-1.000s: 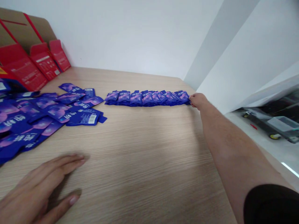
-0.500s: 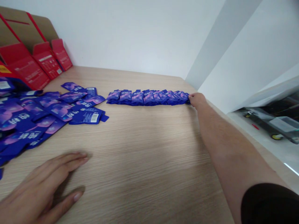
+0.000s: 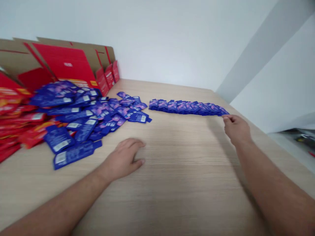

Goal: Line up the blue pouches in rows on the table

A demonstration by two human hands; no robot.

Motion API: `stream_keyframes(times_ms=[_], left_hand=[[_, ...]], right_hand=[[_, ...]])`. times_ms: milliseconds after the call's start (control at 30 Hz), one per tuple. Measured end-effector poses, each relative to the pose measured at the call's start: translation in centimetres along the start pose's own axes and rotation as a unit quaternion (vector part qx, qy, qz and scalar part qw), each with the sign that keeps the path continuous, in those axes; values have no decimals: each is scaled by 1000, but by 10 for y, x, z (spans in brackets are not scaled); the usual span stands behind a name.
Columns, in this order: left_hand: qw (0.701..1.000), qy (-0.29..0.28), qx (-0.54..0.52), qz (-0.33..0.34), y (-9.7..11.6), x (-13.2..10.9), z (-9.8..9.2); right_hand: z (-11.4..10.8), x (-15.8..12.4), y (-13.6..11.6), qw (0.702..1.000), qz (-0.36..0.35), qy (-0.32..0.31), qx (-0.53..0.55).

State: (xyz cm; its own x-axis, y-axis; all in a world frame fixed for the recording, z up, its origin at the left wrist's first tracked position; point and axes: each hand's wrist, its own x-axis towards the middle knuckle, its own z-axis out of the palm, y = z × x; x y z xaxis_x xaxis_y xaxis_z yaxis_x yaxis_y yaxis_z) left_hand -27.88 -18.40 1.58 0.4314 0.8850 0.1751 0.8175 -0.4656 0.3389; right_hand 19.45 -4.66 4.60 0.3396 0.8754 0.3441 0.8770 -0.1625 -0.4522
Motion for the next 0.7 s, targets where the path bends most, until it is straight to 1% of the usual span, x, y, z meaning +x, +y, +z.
stream_keyframes(times_ms=[100, 233, 300, 367, 433, 500, 567, 633, 700], left_hand=[[1000, 1, -25, 2, 1, -1, -1], [999, 1, -45, 22, -3, -3, 0], [998, 5, -56, 28, -5, -3, 1], [997, 11, -65, 30, -6, -2, 2], [997, 18, -72, 32, -8, -2, 2], [996, 24, -75, 33, -8, -1, 3], [996, 28, -77, 34, -8, 0, 3], [996, 27, -82, 33, -8, 0, 2], [996, 23, -85, 31, -7, 0, 2]], right_hand=[[-1, -48, -34, 997, 6, -53, 62], [9, -105, -83, 983, -38, -146, 104], [19, -126, -108, 974, -67, -182, 116], [30, -140, -132, 964, -104, -212, 121], [44, -145, -154, 955, -131, -235, 121], [59, -143, -177, 954, -143, -240, 111], [76, -134, -198, 955, -170, -222, 96], [94, -122, -220, 952, -231, -185, 82], [113, -110, -242, 941, -292, -162, 60]])
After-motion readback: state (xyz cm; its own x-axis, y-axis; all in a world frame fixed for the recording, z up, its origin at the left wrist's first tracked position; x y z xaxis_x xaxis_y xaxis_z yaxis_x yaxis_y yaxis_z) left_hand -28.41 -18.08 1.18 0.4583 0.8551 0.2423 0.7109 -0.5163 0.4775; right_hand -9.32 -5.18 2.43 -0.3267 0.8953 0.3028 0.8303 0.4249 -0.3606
